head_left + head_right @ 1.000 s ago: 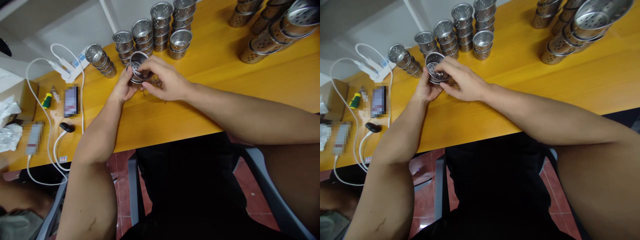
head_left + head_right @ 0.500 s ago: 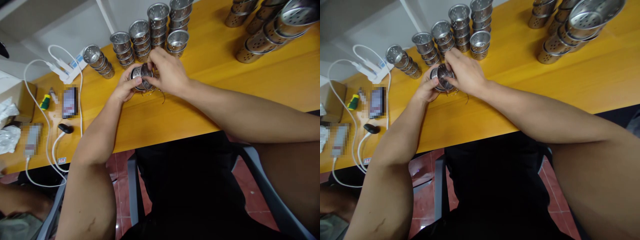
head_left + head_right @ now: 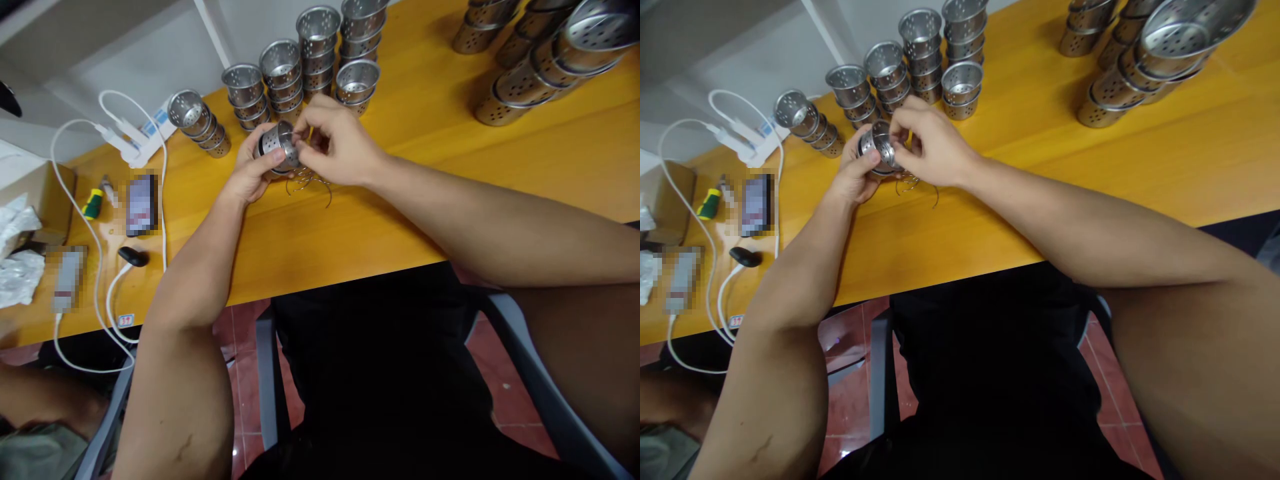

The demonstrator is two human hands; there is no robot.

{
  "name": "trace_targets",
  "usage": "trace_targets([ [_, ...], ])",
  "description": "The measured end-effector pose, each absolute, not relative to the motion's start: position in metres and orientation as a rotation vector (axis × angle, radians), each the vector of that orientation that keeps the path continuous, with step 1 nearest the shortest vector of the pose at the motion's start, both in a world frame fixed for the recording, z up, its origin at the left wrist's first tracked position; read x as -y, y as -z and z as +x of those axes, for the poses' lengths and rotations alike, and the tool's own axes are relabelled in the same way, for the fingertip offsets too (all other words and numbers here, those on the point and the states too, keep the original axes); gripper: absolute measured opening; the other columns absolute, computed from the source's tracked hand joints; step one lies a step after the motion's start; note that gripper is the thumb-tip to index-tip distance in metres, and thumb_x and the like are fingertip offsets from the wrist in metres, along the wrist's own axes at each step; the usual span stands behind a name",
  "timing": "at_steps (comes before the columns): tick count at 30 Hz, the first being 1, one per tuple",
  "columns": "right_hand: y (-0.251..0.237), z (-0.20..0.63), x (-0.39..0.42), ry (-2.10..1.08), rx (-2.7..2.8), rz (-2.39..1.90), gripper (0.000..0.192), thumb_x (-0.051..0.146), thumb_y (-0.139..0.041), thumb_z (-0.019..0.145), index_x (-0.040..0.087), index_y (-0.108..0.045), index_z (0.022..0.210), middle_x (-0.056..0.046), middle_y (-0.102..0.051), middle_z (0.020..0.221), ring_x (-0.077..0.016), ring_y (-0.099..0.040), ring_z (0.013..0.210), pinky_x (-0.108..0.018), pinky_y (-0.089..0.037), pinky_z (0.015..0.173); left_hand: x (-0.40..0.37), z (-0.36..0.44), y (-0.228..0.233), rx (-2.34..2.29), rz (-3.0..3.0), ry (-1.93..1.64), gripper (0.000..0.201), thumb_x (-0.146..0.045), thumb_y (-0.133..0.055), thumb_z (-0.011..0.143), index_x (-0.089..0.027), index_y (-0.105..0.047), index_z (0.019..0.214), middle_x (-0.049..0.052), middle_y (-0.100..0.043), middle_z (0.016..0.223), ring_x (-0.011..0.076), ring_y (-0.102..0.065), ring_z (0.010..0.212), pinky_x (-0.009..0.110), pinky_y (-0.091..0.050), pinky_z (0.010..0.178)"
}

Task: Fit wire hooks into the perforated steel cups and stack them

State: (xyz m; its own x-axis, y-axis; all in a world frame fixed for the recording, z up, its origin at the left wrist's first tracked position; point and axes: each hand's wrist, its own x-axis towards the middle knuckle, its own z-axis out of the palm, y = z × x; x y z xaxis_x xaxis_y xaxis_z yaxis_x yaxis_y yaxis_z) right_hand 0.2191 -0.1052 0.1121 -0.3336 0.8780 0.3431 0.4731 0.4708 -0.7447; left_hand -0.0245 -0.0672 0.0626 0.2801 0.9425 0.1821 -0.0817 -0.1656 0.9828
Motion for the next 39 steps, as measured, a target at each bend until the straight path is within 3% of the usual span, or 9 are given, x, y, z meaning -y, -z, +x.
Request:
trace_targets([
  [6, -0.106, 0.213, 0.095, -1.144, 1.823, -0.876, 0.090, 0.118, -0.081, 0.085, 0.031, -0.060, 0.092, 0.001, -0.069, 0.082, -0.0230, -0.062, 0.081, -0.043, -0.056, 0.087, 0.065, -0.022, -0.062, -0.855, 1.417, -1.166, 0.083, -0.066, -0.121, 0.062, -0.035, -0.082, 0.128, 0.005, -0.085, 0.129, 0.0315, -0.087, 0.111, 0.042, -0.079, 0.085],
  [12, -0.104, 0.212, 0.092, -1.189, 1.809, -0.864, 0.082, 0.108, -0.085, 0.086, 0.032, -0.057, 0.078, 0.001, -0.068, 0.076, -0.0250, -0.061, 0.075, -0.042, -0.058, 0.079, 0.066, -0.022, -0.064, -0.941, 1.412, -1.130, 0.084, -0.062, -0.122, 0.059, -0.036, -0.083, 0.128, 0.005, -0.086, 0.124, 0.0342, -0.087, 0.116, 0.042, -0.078, 0.086],
  [19, -0.088, 0.212, 0.075, -1.279, 1.734, -0.826, 0.076, 0.096, -0.096, 0.088, 0.030, -0.060, 0.081, 0.001, -0.064, 0.072, -0.0209, -0.055, 0.070, -0.039, -0.052, 0.069, 0.058, -0.022, -0.058, -0.879, 1.450, -1.117, 0.088, -0.068, -0.120, 0.060, -0.032, -0.077, 0.128, 0.007, -0.082, 0.127, 0.0315, -0.085, 0.106, 0.044, -0.077, 0.085],
  [22, -0.084, 0.214, 0.070, -1.363, 1.632, -0.729, 0.076, 0.097, -0.094, 0.090, 0.030, -0.060, 0.081, 0.001, -0.057, 0.071, -0.0204, -0.051, 0.066, -0.037, -0.047, 0.062, 0.048, -0.025, -0.050, -0.844, 1.487, -1.114, 0.095, -0.076, -0.118, 0.058, -0.031, -0.077, 0.131, 0.007, -0.079, 0.124, 0.0340, -0.087, 0.107, 0.047, -0.078, 0.086],
  [26, -0.093, 0.221, 0.072, -1.500, 1.491, -0.519, 0.074, 0.083, -0.099, 0.093, 0.029, -0.053, 0.076, 0.000, -0.051, 0.077, -0.0212, -0.050, 0.071, -0.035, -0.051, 0.064, 0.044, -0.030, -0.048, -0.803, 1.445, -1.170, 0.095, -0.091, -0.109, 0.068, -0.031, -0.077, 0.134, 0.008, -0.078, 0.124, 0.0403, -0.089, 0.115, 0.053, -0.080, 0.088],
  [31, -0.096, 0.228, 0.071, -1.225, 1.608, -0.626, 0.073, 0.091, -0.085, 0.105, 0.029, -0.059, 0.077, -0.002, -0.058, 0.078, -0.0226, -0.050, 0.071, -0.038, -0.050, 0.069, 0.050, -0.030, -0.053, -0.836, 1.352, -1.235, 0.087, -0.094, -0.108, 0.076, -0.030, -0.079, 0.128, 0.008, -0.081, 0.120, 0.0419, -0.089, 0.129, 0.055, -0.082, 0.100],
  [34, -0.086, 0.232, 0.066, -0.884, 1.903, -0.746, 0.073, 0.093, -0.091, 0.102, 0.030, -0.064, 0.077, -0.001, -0.058, 0.079, -0.0236, -0.049, 0.077, -0.043, -0.054, 0.084, 0.051, -0.028, -0.054, -0.843, 1.316, -1.279, 0.085, -0.102, -0.097, 0.086, -0.029, -0.080, 0.124, 0.009, -0.083, 0.118, 0.0426, -0.088, 0.134, 0.054, -0.083, 0.101],
  [36, -0.080, 0.234, 0.064, -0.739, 2.016, -0.775, 0.067, 0.089, -0.092, 0.102, 0.030, -0.068, 0.083, -0.004, -0.066, 0.088, -0.0260, -0.056, 0.085, -0.047, -0.058, 0.092, 0.052, -0.026, -0.055, -0.854, 1.304, -1.300, 0.085, -0.105, -0.092, 0.090, -0.028, -0.080, 0.123, 0.010, -0.083, 0.117, 0.0423, -0.088, 0.136, 0.054, -0.082, 0.102],
  [39, -0.078, 0.237, 0.068, -0.635, 2.060, -0.817, 0.055, 0.082, -0.092, 0.106, 0.029, -0.076, 0.109, -0.009, -0.079, 0.115, -0.0318, -0.069, 0.103, -0.049, -0.064, 0.097, 0.053, -0.024, -0.056, -0.889, 1.303, -1.296, 0.083, -0.103, -0.095, 0.089, -0.028, -0.081, 0.121, 0.008, -0.083, 0.115, 0.0397, -0.089, 0.133, 0.052, -0.082, 0.104],
])
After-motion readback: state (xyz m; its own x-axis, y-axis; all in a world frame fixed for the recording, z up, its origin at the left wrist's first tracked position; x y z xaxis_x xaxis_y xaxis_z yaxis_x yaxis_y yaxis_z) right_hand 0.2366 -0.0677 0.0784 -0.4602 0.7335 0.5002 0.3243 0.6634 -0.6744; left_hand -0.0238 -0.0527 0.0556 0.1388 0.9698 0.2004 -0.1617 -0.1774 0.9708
